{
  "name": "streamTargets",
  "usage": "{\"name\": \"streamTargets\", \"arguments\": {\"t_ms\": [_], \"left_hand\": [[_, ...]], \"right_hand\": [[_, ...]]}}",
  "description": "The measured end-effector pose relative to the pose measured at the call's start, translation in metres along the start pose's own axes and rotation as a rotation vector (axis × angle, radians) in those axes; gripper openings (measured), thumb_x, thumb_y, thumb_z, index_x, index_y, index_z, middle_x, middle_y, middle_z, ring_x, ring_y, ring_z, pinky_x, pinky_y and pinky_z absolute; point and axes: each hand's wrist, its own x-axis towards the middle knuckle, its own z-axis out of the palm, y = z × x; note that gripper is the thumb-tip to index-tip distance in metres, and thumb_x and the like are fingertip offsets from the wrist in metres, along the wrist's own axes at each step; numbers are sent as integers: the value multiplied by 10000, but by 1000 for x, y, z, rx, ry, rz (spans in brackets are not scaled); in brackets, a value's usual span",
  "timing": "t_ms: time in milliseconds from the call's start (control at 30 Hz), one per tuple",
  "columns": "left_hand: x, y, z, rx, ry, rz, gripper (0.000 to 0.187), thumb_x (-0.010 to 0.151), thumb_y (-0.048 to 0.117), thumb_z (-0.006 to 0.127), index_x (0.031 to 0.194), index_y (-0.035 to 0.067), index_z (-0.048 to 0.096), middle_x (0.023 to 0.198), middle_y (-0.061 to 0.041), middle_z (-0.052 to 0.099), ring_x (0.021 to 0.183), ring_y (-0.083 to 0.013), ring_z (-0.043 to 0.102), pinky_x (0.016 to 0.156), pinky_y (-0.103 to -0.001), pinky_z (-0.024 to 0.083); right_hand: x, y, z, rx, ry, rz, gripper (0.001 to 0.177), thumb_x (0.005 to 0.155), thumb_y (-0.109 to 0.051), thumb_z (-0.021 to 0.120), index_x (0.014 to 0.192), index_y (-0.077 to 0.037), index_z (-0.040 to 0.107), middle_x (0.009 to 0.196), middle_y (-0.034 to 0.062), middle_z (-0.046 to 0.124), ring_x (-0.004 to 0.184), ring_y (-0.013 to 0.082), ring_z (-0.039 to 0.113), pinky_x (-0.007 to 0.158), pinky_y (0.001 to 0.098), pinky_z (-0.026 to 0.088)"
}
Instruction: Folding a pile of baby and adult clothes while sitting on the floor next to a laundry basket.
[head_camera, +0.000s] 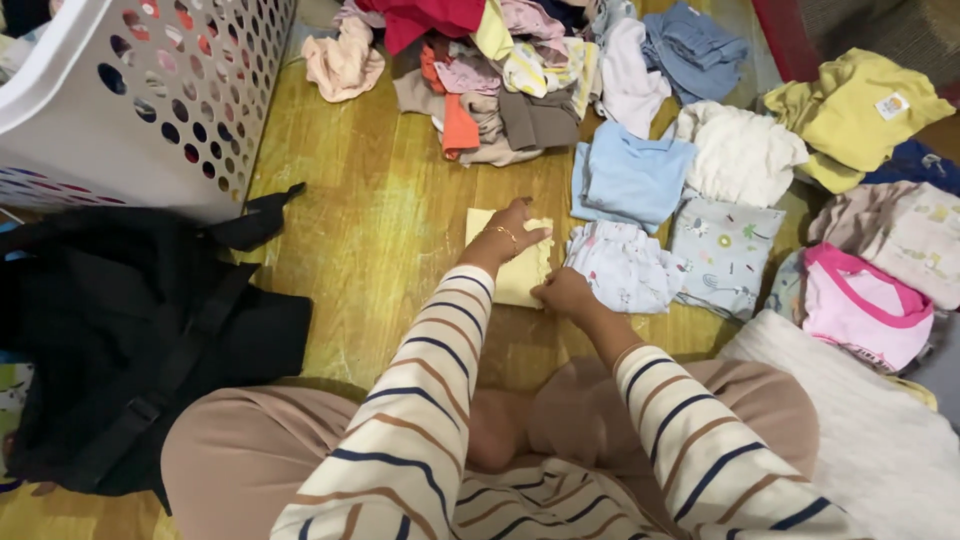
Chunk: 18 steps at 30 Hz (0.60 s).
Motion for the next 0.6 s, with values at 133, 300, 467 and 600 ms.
{"name": "streamTargets", "arguments": {"t_ms": [133, 300, 467, 600], "left_hand": [[-12, -11, -12, 221, 97, -102, 549, 869, 396, 760, 1275, 67, 591, 1272, -219, 665, 1180, -394, 628, 984, -465, 514], [-40, -4, -56, 345, 378, -531, 754, 797, 381, 816, 1356, 32, 450, 1376, -231, 508, 1242, -422, 538, 987, -495, 480], [-27, -60, -59, 145, 312, -589, 691, 805, 369, 814, 1322, 33, 502, 1317, -230, 587, 1204, -400, 592, 983, -477, 506], [-31, -58, -69, -38, 234, -572, 542, 898, 303, 695, 1306, -15, 536, 1156, -243, 704, 1016, -386, 731, 885, -475, 581]], "right_hand": [[-15, -27, -21, -116, 30, -37, 395, 792, -402, 752, 876, -20, 810, 804, 159, 791, 752, 275, 768, 762, 387, 599], [-19, -76, -59, -310, 137, 10, 496, 884, -486, 699, 1038, -19, 759, 1113, 229, 718, 1058, 385, 686, 906, 493, 533], [40, -55, -57, -114, 383, -348, 406, 842, -323, 689, 1106, -16, 698, 1113, 243, 733, 1066, 402, 689, 923, 465, 536], [54, -54, -50, -62, 237, -370, 475, 834, -250, 670, 1247, -21, 617, 1151, 247, 693, 1038, 416, 673, 872, 469, 530]]}}
